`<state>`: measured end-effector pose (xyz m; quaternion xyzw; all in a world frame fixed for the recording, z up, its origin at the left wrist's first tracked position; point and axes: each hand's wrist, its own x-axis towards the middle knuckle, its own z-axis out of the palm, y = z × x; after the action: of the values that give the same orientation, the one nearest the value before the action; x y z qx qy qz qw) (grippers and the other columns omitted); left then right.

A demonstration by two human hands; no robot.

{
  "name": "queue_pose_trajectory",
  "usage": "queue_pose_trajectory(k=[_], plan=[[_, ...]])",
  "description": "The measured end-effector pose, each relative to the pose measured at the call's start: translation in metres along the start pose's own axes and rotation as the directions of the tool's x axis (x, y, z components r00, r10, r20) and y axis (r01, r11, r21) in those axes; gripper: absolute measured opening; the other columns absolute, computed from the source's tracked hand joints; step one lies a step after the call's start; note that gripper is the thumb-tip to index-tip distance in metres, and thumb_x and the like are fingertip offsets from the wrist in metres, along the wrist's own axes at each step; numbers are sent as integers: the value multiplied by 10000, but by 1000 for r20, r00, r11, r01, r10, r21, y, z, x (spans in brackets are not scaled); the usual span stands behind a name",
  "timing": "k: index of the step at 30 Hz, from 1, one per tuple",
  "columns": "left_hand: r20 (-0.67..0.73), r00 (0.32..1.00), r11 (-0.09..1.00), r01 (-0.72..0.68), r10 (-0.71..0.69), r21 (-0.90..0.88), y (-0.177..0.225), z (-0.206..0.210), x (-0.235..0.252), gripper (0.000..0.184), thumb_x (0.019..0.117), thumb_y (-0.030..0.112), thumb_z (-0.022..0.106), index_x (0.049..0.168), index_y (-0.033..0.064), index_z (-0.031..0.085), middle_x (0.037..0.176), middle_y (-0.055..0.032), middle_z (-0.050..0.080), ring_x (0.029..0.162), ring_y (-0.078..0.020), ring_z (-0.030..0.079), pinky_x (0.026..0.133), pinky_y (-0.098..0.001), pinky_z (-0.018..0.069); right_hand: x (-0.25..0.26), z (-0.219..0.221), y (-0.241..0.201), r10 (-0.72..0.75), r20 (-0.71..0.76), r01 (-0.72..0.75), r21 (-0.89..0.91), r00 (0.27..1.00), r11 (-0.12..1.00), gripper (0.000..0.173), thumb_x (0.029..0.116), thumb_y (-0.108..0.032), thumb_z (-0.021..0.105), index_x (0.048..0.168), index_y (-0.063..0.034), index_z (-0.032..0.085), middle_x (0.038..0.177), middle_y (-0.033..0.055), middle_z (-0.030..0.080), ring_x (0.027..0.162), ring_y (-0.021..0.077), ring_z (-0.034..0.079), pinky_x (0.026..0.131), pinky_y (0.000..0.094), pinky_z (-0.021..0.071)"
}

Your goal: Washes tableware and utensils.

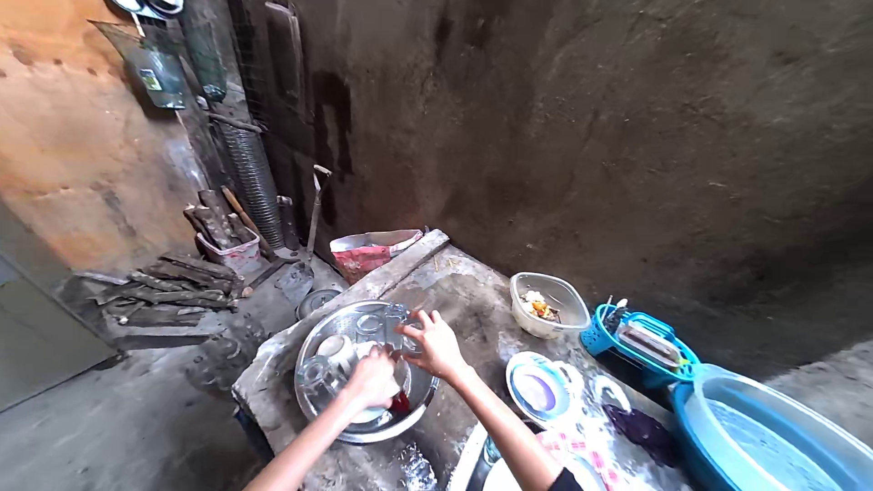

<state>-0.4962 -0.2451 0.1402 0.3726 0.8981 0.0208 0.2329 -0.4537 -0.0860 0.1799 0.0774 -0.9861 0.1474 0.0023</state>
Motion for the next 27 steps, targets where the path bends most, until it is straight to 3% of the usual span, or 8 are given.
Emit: queue_pose_trajectory(k=[6, 10, 16, 18, 20, 22, 24, 27], plan=[[80, 972, 975, -218, 221, -41, -37, -19, -10, 922, 742, 203, 917, 1467, -75, 419, 1551, -311, 364, 1432, -497, 361, 1128, -618, 359, 11, 16, 13, -177, 150, 183, -27, 973, 983, 691, 782, -201, 866, 1402, -87, 583, 1449, 228, 532, 1342, 490, 454, 1026, 605, 443], [102, 986, 991, -131, 130, 7, -34, -17, -7, 989, 732, 244, 930, 1500, -43, 377, 1568, -271, 361, 1434, -474, 373, 1107, -608, 393, 11, 18, 8, -102, 269, 99, 25, 958, 995, 747, 781, -222, 884, 1422, -71, 532, 1418, 230, 547, 1346, 473, 462, 1003, 623, 454], [150, 989, 998, -19, 9, 68, -26, -17, -4, 1048, 708, 287, 950, 1509, -50, 364, 1579, -272, 344, 1449, -474, 350, 1098, -648, 377, 2, 38, 2, -61, 208, 56, 30, 976, 998, 782, 753, -212, 905, 1429, -81, 533, 1440, 252, 514, 1323, 487, 468, 1005, 603, 458], [147, 989, 997, -4, -8, 77, -23, -18, -7, 1080, 687, 326, 961, 1513, -48, 375, 1587, -282, 332, 1477, -475, 302, 1134, -670, 311, -4, 41, -2, -40, 182, 36, 25, 982, 999, 871, 750, -315, 912, 1491, -125, 495, 1532, 275, 418, 1369, 496, 424, 1049, 616, 415], [109, 994, 998, 3, -9, 59, -21, -18, -12, 1147, 680, 370, 961, 1550, -29, 329, 1608, -274, 305, 1499, -459, 271, 1166, -651, 274, -20, 40, 2, -31, 70, 20, 145, 997, 989, 932, 764, -453, 876, 1547, -180, 450, 1608, 256, 330, 1471, 476, 314, 1161, 668, 264], [43, 999, 1000, 18, -18, 1, -18, -19, -20, 1229, 698, 359, 953, 1610, 4, 208, 1652, -258, 233, 1520, -451, 238, 1187, -633, 252, -52, 36, 16, 64, -173, -17, 256, 983, 966, 810, 822, -494, 793, 1497, -135, 525, 1563, 231, 427, 1458, 443, 370, 1174, 672, 242], [-43, 999, 998, 31, -34, -53, -14, -17, -33, 1196, 728, 312, 938, 1614, 3, 196, 1652, -273, 222, 1515, -471, 239, 1192, -635, 243, -99, 31, 44, 292, -308, -223, 242, 905, 944, 657, 850, -351, 792, 1411, -71, 597, 1459, 227, 546, 1381, 424, 478, 1151, 636, 309], [-232, 972, 991, 11, -43, -135, -2, -12, -51, 1008, 828, 246, 864, 1597, -6, 263, 1639, -312, 217, 1515, -511, 206, 1200, -656, 199, -168, 45, 107, 618, -142, -607, 119, 773, 786, 756, 797, -81, 790, 1494, -76, 498, 1493, 278, 476, 1420, 474, 398, 1173, 663, 248]])
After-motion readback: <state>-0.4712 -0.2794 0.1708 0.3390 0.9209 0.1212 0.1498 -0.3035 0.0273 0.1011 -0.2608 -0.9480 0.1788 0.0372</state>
